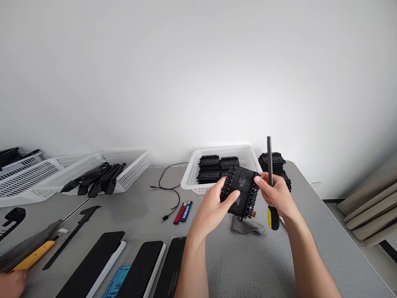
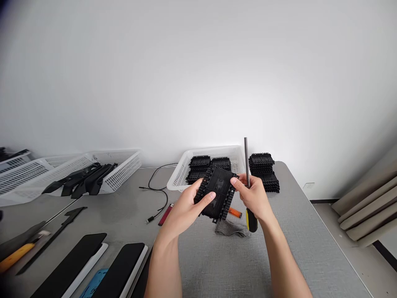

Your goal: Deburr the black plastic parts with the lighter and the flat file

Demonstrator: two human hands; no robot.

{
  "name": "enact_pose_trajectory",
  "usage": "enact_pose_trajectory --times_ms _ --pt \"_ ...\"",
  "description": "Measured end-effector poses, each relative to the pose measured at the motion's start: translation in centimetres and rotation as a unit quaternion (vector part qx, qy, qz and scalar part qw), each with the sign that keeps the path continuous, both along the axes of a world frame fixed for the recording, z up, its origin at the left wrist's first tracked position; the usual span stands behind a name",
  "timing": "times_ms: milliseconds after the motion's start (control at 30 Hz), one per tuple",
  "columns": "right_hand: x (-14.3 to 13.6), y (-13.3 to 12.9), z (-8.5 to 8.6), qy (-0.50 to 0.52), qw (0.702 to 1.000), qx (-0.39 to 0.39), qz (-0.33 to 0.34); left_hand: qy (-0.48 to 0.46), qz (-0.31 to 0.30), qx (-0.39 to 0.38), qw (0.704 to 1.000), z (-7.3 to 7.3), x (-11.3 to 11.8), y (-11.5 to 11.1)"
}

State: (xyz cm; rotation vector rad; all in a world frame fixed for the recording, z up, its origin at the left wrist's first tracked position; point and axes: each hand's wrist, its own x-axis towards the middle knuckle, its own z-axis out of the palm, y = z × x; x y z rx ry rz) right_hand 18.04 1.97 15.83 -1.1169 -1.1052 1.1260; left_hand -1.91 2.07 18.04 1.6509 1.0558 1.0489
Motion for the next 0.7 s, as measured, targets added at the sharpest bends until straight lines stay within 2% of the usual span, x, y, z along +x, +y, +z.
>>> enact_pose_trajectory --times_ms 200,433,567,700 --pt "-0.2 0.4 -0.9 -0.061 0.998 0.022 0.018 -0.011 0.015 -0.021 1.0 -1.2 0.1 1.2" --pt "-0.5 -0.4 -0.1 -0.143 0.984 0.038 -0.102 0.003 0.108 0.021 0.994 -1.7 0.5 2.0" --pt "-1.1 -1.1 0.1 -0.123 0.989 0.045 -0.062 0.0 0.154 0.042 0.987 -2.0 0.5 2.1" --pt "-2.4 -1.9 0.2 -0.139 0.988 0.059 -0.012 -0.009 0.157 0.076 0.985 -2.2 0.7 2.3"
